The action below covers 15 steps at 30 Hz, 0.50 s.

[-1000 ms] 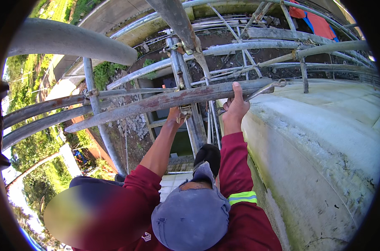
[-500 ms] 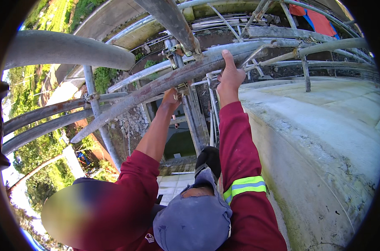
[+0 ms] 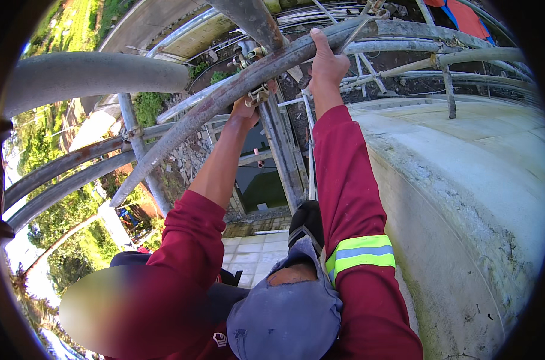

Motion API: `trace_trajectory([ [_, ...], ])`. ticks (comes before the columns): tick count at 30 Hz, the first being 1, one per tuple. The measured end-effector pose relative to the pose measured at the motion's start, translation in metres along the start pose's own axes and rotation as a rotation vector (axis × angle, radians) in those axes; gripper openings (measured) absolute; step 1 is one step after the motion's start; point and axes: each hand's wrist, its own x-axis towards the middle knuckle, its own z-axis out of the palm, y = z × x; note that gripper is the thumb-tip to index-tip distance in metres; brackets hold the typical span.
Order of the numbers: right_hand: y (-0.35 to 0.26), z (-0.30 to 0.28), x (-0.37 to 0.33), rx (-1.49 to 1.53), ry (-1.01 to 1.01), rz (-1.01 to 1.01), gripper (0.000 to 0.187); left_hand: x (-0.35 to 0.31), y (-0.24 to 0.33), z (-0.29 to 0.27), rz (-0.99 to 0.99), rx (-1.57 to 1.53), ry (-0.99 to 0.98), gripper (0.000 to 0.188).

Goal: The person assembles a metal scaffolding structure by hand-tightening and then securing multiple couplers with a spanner. They move between joints, aligning poles and tightening fasteners to stabilize the frame.

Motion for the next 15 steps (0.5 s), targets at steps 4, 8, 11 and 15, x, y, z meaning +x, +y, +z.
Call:
trace_trajectory([
  [4, 0.005, -0.015, 0.009, -0.062, 0.009, 0.066, 0.067, -0.047, 0.025, 0.003, -0.218, 0.858, 0.049, 0.067],
  [8, -0.002, -0.031, 0.0, -0.017, 0.114, -0.164, 0.049, -0.142, 0.113, 0.061, -0.045, 1.121, 0.006, 0.062],
  [11, 0.014, -0.053, -0.039, 0.053, 0.046, -0.143, 0.027, -0.149, 0.12, 0.074, 0.621, 1.338, 0.151, 0.061],
  [15, 0.044, -0.07, -0.099, 0.097, -0.152, -0.123, 0.014, -0.106, 0.11, 0.06, 0.776, 1.482, 0.331, 0.061],
])
